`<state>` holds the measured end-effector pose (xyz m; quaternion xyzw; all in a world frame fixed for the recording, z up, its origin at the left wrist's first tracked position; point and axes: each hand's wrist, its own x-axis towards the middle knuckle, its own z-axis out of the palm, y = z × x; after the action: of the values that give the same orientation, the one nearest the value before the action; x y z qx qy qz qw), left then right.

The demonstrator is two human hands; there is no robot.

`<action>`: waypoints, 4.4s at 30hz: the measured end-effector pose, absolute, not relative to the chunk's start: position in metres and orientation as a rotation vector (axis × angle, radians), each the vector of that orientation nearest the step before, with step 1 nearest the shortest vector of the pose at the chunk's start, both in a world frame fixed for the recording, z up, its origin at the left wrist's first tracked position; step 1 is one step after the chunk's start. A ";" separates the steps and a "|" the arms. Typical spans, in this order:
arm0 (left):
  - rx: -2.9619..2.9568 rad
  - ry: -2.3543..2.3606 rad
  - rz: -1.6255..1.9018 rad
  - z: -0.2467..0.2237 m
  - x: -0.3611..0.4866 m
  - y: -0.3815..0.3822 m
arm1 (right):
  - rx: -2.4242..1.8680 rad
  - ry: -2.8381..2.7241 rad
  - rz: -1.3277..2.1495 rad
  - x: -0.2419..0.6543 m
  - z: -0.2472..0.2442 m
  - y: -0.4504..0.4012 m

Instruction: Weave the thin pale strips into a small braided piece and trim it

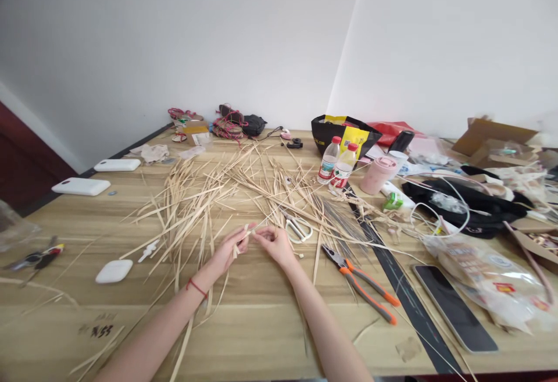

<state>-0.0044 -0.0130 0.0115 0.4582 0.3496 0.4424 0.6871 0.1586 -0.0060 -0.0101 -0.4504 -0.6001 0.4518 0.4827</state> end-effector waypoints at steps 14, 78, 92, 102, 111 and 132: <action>1.358 0.956 1.061 0.007 0.000 -0.023 | -0.908 -1.333 1.364 0.158 0.002 -0.012; 1.588 0.806 0.955 0.005 -0.018 -0.004 | -0.801 -1.166 1.621 0.162 0.008 -0.014; 1.530 0.936 1.095 -0.004 -0.015 -0.004 | -0.796 -1.205 1.507 0.155 0.002 -0.012; 1.670 1.000 1.078 -0.004 -0.013 -0.006 | -0.781 -1.196 1.588 0.156 -0.006 -0.008; 1.682 0.937 1.129 -0.001 -0.012 -0.007 | -0.797 -1.159 1.638 0.162 -0.014 -0.003; 1.806 0.910 0.755 0.015 -0.007 -0.018 | -0.804 -1.239 1.688 0.170 -0.015 -0.005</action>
<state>-0.0072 -0.0182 0.0152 0.7375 0.3716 0.3084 0.4721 0.1697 -0.0048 -0.0152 -0.3228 -0.4974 0.6779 0.4345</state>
